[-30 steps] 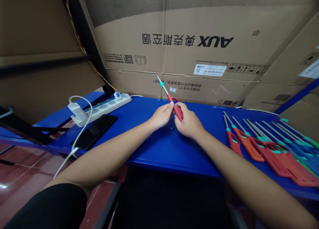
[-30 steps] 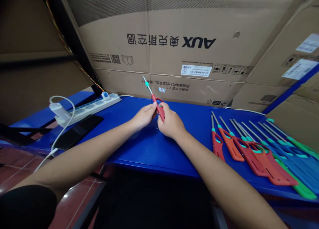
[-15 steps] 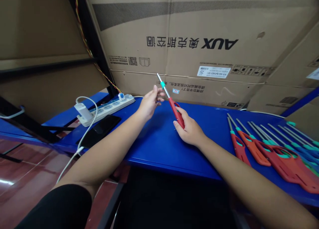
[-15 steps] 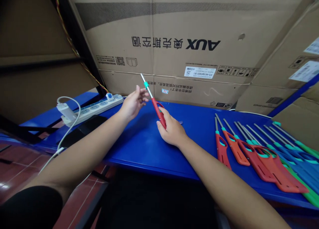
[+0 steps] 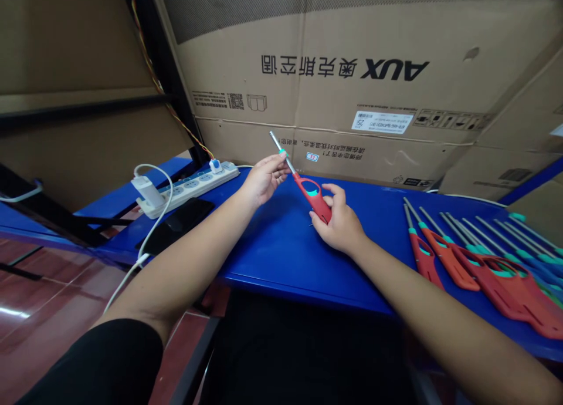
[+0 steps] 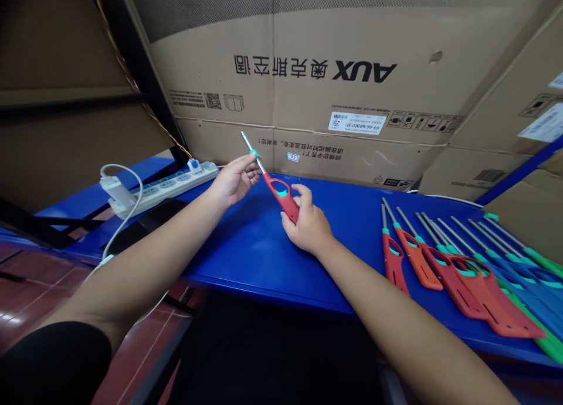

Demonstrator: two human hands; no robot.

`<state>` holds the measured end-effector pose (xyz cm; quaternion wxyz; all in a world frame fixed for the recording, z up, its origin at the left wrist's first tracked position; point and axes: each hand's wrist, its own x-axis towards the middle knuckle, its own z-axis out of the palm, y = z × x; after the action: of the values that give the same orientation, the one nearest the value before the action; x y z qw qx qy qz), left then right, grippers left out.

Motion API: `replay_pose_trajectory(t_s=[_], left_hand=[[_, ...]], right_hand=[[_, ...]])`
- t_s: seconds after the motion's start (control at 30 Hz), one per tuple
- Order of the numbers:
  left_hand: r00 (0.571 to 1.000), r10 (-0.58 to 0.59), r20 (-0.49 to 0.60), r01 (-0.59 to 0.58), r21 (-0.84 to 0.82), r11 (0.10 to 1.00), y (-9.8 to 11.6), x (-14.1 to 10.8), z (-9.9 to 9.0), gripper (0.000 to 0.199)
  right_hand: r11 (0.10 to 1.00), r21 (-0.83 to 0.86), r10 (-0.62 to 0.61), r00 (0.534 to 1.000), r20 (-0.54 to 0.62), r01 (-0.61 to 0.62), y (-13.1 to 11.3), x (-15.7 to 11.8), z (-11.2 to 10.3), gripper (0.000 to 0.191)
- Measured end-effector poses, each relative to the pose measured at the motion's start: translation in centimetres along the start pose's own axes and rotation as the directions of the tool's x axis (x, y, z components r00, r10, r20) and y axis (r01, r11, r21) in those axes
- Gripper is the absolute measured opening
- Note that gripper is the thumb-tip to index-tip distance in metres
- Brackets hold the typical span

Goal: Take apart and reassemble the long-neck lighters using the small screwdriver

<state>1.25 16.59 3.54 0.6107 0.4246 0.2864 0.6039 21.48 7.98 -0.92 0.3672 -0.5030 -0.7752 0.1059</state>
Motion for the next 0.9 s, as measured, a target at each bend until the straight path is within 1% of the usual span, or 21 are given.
replay_pose_trajectory(t_s=[0.07,0.13,0.2,0.23,0.3,0.37,0.43,0.47,0.5,0.57,0.63,0.7,0.73,0.8,0.87,0.9], left_hand=[[0.999,-0.012,0.036,0.011,0.043,0.999,-0.5,-0.4,0.3,0.039],[0.991,-0.06,0.122,0.043,0.142,0.989,-1.5,-1.2,1.1,0.045],[0.967,-0.134,0.218,0.075,0.259,0.963,-2.8,-2.1,2.0,0.05],[0.961,-0.144,0.238,0.074,0.28,0.957,-3.3,-2.5,2.4,0.05],[0.961,-0.122,0.25,0.046,0.288,0.956,-4.0,-3.1,3.0,0.05],[0.963,-0.094,0.252,0.015,0.297,0.955,-4.1,-3.3,3.0,0.05],[0.959,-0.091,0.27,-0.003,0.328,0.945,-3.7,-3.2,2.8,0.05],[0.954,-0.096,0.283,-0.008,0.346,0.938,-3.5,-3.2,2.6,0.049],[0.948,-0.107,0.299,-0.01,0.363,0.932,-3.3,-3.2,2.6,0.049],[0.93,-0.142,0.338,-0.005,0.399,0.917,-3.1,-3.4,2.6,0.046],[0.903,-0.198,0.381,0.013,0.436,0.9,-2.9,-4.0,3.0,0.044],[0.873,-0.252,0.418,0.018,0.489,0.872,-2.8,-4.6,3.5,0.042],[0.859,-0.269,0.437,0.0,0.524,0.852,-2.7,-4.9,3.8,0.041],[0.838,-0.276,0.471,-0.071,0.596,0.8,-2.5,-5.3,4.2,0.04],[0.826,-0.268,0.495,-0.141,0.643,0.752,-2.4,-5.5,4.5,0.042],[0.826,-0.263,0.498,-0.157,0.651,0.742,-2.4,-5.5,4.5,0.043]], right_hand=[[0.997,0.069,0.021,0.999,-0.035,-0.019,0.2,0.1,0.0,0.069],[0.989,0.147,0.037,0.997,-0.065,-0.027,0.4,0.1,0.1,0.065],[0.982,0.186,0.048,0.995,-0.085,-0.031,0.3,0.1,0.4,0.063],[0.98,0.197,0.049,0.995,-0.087,-0.032,0.3,0.0,0.6,0.064],[0.968,0.249,0.054,0.995,-0.089,-0.03,0.1,0.0,0.6,0.065],[0.947,0.319,0.067,0.991,-0.114,-0.027,0.0,0.2,0.1,0.055],[0.923,0.383,0.099,0.982,-0.16,-0.031,0.1,0.7,-0.9,0.041],[0.91,0.414,0.122,0.976,-0.181,-0.037,0.3,1.0,-1.5,0.038],[0.892,0.449,0.144,0.971,-0.193,-0.044,0.5,1.4,-2.1,0.038],[0.841,0.537,0.197,0.959,-0.201,-0.06,1.0,1.9,-3.2,0.044],[0.779,0.623,0.242,0.951,-0.193,-0.072,1.4,2.3,-4.1,0.051],[0.715,0.695,0.273,0.945,-0.181,-0.074,1.6,2.5,-4.6,0.052],[0.684,0.726,0.286,0.941,-0.179,-0.07,1.6,2.5,-4.8,0.05],[0.626,0.777,0.314,0.932,-0.183,-0.058,1.6,2.5,-5.0,0.044],[0.574,0.817,0.34,0.923,-0.179,-0.053,1.6,2.5,-5.1,0.04],[0.549,0.834,0.347,0.923,-0.167,-0.056,1.6,2.4,-5.2,0.039]])
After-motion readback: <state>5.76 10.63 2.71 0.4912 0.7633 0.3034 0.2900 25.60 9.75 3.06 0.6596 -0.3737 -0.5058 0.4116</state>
